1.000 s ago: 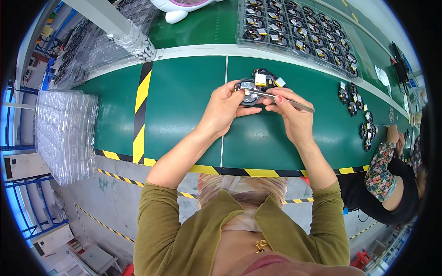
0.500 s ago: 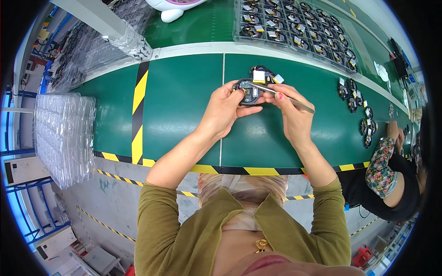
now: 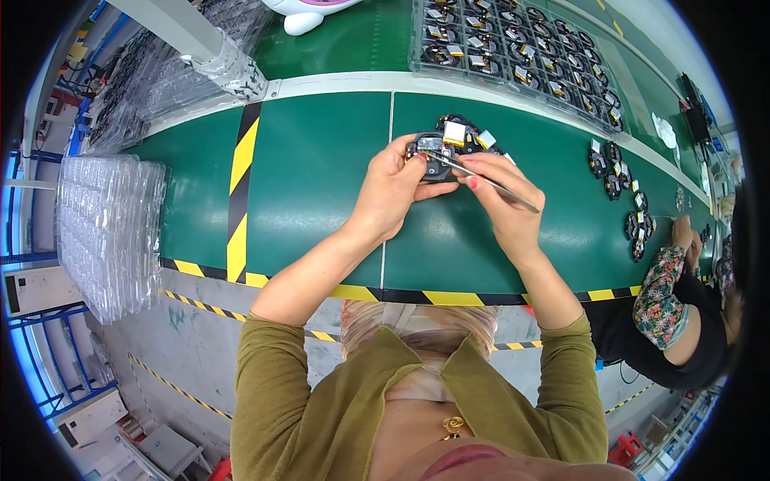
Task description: Using tweezers to assemble and inspect small electronic watch-like components on a factory assembly line.
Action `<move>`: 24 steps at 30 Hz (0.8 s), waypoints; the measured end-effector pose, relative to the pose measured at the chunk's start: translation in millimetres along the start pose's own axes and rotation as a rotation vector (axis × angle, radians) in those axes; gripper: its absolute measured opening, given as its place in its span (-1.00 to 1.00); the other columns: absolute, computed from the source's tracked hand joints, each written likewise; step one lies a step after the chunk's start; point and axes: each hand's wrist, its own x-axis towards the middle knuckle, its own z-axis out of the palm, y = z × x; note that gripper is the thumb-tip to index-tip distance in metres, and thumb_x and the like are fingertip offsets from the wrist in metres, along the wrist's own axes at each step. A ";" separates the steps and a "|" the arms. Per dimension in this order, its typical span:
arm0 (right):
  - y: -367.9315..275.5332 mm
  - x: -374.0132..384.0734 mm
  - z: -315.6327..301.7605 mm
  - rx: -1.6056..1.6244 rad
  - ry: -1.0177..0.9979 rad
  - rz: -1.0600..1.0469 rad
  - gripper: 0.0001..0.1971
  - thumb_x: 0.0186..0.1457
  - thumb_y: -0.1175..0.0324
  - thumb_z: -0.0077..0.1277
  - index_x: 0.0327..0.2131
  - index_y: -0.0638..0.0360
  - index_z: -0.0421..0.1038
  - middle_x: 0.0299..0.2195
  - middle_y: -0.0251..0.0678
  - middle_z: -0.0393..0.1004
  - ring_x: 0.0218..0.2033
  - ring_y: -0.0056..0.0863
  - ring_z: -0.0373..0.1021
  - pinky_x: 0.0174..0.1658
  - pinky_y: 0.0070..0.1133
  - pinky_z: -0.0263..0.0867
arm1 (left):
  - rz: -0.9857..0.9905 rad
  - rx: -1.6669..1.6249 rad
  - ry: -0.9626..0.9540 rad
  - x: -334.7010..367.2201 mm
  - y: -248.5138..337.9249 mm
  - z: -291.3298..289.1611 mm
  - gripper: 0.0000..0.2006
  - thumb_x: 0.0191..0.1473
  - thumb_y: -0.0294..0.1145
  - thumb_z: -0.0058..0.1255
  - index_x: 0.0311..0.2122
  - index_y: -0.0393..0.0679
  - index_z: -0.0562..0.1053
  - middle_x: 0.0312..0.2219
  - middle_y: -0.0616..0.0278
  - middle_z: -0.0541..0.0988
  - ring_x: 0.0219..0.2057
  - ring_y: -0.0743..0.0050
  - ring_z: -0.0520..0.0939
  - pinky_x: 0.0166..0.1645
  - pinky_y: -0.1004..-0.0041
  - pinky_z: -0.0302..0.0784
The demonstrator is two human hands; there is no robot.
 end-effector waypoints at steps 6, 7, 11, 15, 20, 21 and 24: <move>1.3 2.4 -5.6 0.311 0.026 0.223 -0.83 -0.02 0.62 -0.09 -0.29 0.42 0.39 -0.28 -0.09 0.39 -0.31 -0.37 0.42 -0.20 -0.59 0.36 | -0.006 0.020 -0.034 -1.0 1.6 -0.2 -0.74 0.10 -0.56 -0.42 -0.10 -0.38 0.20 -0.27 0.07 0.42 -0.28 0.36 0.53 -0.19 0.38 0.56; 0.6 2.9 -6.8 0.333 0.030 0.248 -0.83 -0.01 0.60 -0.10 -0.29 0.43 0.39 -0.29 -0.07 0.40 -0.32 -0.37 0.42 -0.21 -0.58 0.37 | -0.007 0.018 -0.043 -1.0 1.7 0.4 -0.74 0.09 -0.56 -0.42 -0.10 -0.38 0.20 -0.27 0.07 0.42 -0.28 0.36 0.53 -0.19 0.38 0.56; -2.7 5.5 -9.2 0.429 0.038 0.336 -0.82 0.01 0.57 -0.11 -0.29 0.47 0.38 -0.32 -0.05 0.42 -0.34 -0.36 0.43 -0.24 -0.56 0.38 | -0.018 -0.001 -0.074 -0.6 0.7 -0.3 -0.74 0.09 -0.57 -0.42 -0.10 -0.37 0.20 -0.27 0.06 0.42 -0.28 0.36 0.53 -0.19 0.38 0.56; -4.3 5.9 -9.5 0.493 0.043 0.382 -0.81 0.01 0.56 -0.11 -0.29 0.47 0.37 -0.32 -0.05 0.42 -0.33 -0.36 0.42 -0.24 -0.55 0.38 | -0.031 -0.021 -0.091 -0.3 1.2 -0.4 -0.73 0.08 -0.57 -0.42 -0.10 -0.37 0.20 -0.27 0.07 0.42 -0.28 0.36 0.53 -0.19 0.37 0.56; -5.8 4.2 -0.3 0.496 0.132 0.336 -0.81 0.01 0.57 -0.12 -0.27 0.45 0.37 -0.33 -0.06 0.41 -0.33 -0.36 0.42 -0.22 -0.54 0.38 | -0.002 -0.030 -0.036 -0.4 0.5 0.4 -0.73 0.08 -0.58 -0.43 -0.10 -0.37 0.19 -0.27 0.07 0.42 -0.28 0.36 0.52 -0.18 0.37 0.56; -5.4 3.9 0.0 0.496 0.131 0.336 -0.81 0.01 0.57 -0.12 -0.27 0.45 0.37 -0.33 -0.06 0.41 -0.33 -0.36 0.42 -0.22 -0.54 0.38 | 0.000 -0.030 -0.035 -0.6 0.3 0.2 -0.73 0.08 -0.58 -0.43 -0.10 -0.37 0.19 -0.27 0.07 0.42 -0.28 0.36 0.52 -0.18 0.37 0.56; -5.2 3.8 -0.2 0.492 0.135 0.347 -0.81 0.01 0.58 -0.12 -0.26 0.44 0.37 -0.34 -0.07 0.41 -0.33 -0.36 0.42 -0.22 -0.55 0.38 | 0.011 -0.014 -0.031 -1.0 -0.6 0.1 -0.74 0.09 -0.57 -0.43 -0.09 -0.37 0.18 -0.27 0.07 0.41 -0.27 0.36 0.52 -0.18 0.37 0.56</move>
